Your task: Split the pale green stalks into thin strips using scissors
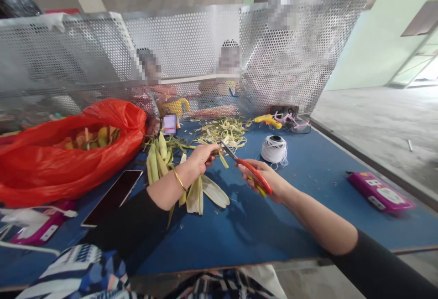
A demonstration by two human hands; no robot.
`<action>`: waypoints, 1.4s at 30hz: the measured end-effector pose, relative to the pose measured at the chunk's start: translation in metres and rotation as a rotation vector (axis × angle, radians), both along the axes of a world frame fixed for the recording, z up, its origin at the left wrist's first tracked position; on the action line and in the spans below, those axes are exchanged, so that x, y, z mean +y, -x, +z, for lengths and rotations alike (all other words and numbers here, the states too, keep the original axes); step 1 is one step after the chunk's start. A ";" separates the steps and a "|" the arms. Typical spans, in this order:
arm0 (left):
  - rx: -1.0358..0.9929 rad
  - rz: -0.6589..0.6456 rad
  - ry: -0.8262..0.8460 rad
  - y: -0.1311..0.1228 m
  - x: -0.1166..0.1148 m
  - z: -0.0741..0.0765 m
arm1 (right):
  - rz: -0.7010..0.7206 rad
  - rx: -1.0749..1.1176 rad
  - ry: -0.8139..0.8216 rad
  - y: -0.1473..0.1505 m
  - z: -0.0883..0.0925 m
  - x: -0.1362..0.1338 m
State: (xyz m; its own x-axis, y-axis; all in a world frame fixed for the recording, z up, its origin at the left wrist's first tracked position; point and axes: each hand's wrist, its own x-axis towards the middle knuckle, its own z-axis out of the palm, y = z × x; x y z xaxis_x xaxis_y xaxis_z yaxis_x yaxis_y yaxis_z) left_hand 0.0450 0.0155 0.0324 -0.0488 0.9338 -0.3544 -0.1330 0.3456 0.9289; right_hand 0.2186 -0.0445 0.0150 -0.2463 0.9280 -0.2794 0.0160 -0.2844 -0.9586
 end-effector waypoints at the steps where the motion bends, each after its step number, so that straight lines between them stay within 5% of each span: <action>1: -0.005 -0.004 0.007 -0.001 0.001 0.000 | -0.009 -0.005 0.005 0.001 0.001 0.002; 12: -0.074 -0.039 0.024 -0.007 0.022 -0.003 | -0.030 -0.018 -0.026 0.001 -0.002 0.016; 34: -0.156 -0.079 0.048 -0.002 0.030 -0.008 | -0.055 -0.097 -0.164 0.004 -0.016 0.020; 42: -0.318 -0.026 -0.024 0.012 0.015 0.007 | -0.083 -0.011 -0.297 0.005 0.014 0.027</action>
